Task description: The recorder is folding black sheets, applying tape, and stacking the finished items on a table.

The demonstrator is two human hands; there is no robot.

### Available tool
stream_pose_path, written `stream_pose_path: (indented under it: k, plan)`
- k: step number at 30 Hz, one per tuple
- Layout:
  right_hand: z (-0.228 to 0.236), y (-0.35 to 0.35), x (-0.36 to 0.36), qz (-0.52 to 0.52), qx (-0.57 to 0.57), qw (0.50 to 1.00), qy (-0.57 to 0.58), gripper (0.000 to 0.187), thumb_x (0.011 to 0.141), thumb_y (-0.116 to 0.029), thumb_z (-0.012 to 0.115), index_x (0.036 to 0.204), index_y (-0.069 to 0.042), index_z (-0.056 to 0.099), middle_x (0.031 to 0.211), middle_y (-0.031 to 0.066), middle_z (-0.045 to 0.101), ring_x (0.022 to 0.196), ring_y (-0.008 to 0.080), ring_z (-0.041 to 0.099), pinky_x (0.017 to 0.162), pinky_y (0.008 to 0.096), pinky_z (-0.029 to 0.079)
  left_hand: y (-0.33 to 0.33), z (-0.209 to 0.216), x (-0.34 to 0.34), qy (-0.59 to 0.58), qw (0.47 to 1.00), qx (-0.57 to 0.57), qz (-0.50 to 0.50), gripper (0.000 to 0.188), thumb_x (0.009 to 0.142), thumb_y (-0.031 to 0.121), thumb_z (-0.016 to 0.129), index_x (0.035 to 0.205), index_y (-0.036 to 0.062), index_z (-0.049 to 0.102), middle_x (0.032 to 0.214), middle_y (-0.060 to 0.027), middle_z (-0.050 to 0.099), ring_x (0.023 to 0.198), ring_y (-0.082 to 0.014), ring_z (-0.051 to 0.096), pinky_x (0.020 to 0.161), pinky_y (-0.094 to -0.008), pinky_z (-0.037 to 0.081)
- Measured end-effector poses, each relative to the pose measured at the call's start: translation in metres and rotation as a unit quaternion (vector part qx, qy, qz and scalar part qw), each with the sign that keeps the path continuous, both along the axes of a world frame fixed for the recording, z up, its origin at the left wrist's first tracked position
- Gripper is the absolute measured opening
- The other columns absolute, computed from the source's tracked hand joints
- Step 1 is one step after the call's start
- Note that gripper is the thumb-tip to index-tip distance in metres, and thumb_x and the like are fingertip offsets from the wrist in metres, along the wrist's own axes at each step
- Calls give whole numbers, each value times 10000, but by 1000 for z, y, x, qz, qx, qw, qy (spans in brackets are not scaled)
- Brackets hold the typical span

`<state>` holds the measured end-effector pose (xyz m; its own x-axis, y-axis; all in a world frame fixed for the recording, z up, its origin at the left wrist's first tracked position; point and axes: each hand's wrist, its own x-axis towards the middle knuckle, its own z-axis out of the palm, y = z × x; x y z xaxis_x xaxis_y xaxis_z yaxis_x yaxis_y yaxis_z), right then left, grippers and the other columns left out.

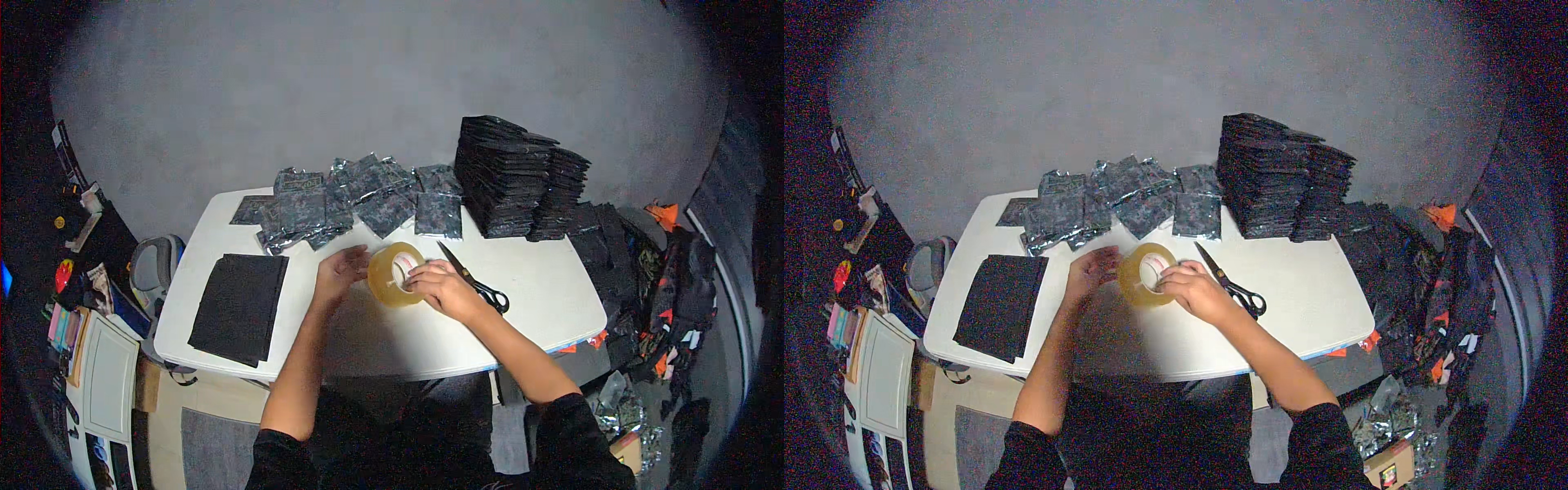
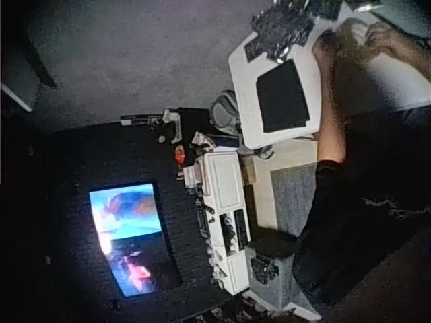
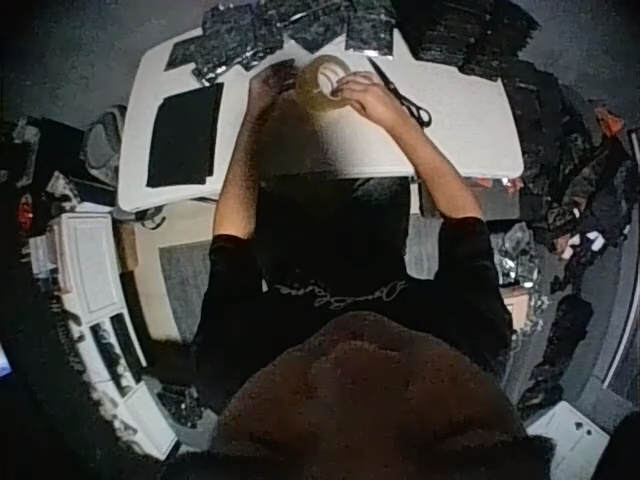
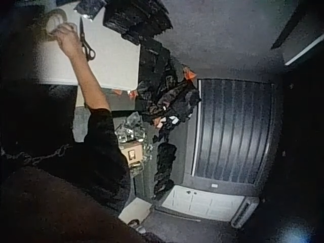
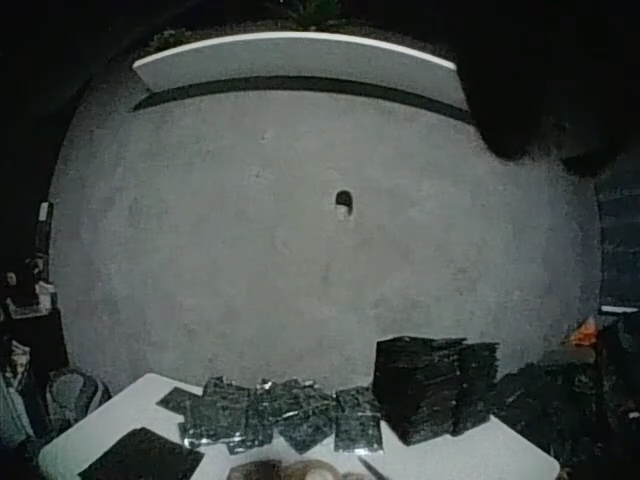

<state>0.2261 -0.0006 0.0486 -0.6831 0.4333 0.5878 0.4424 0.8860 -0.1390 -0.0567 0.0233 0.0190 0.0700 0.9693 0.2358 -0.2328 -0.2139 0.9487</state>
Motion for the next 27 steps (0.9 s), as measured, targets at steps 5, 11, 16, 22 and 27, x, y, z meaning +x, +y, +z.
stream_pose_path:
  k: [5,11,16,22,27]
  plan:
    - [-6,2,4,4,-25,1000,-5,299,763,53,690,1025,-90,718,1146,27,728,1222,213,627,1117,447,403,-14,4,1,-32,996,-67,-56,414,984,119,688,1346,-64,606,1168,-137,719,1034,-248,719,915,-382,601]
    - [-4,1,5,20,-37,999,1,263,751,54,697,977,-80,722,1144,26,732,1230,222,625,1118,445,397,-29,21,7,-7,996,-45,-75,448,962,107,718,1353,-78,601,1151,-125,722,1001,-209,713,880,-358,600]
    - [4,-6,6,-7,-16,1000,-23,232,780,23,689,956,-114,752,1128,-20,748,1195,173,640,1099,416,407,-44,44,15,27,994,-60,-86,437,904,22,750,1312,-85,635,1093,-128,735,938,-198,720,826,-327,604]
    - [6,-4,9,-15,-4,999,-34,238,781,2,705,968,-132,765,1124,-32,752,1180,162,645,1099,418,397,-47,48,19,47,994,-88,-37,403,862,-12,775,1226,-132,653,1042,-167,739,909,-218,729,785,-337,623]
    - [4,-6,9,-13,3,999,-29,210,783,7,718,935,-135,744,1138,-31,740,1203,171,630,1086,457,388,-43,40,14,5,989,-151,-11,394,851,-16,787,1193,-145,642,1072,-187,723,905,-253,735,788,-363,647]
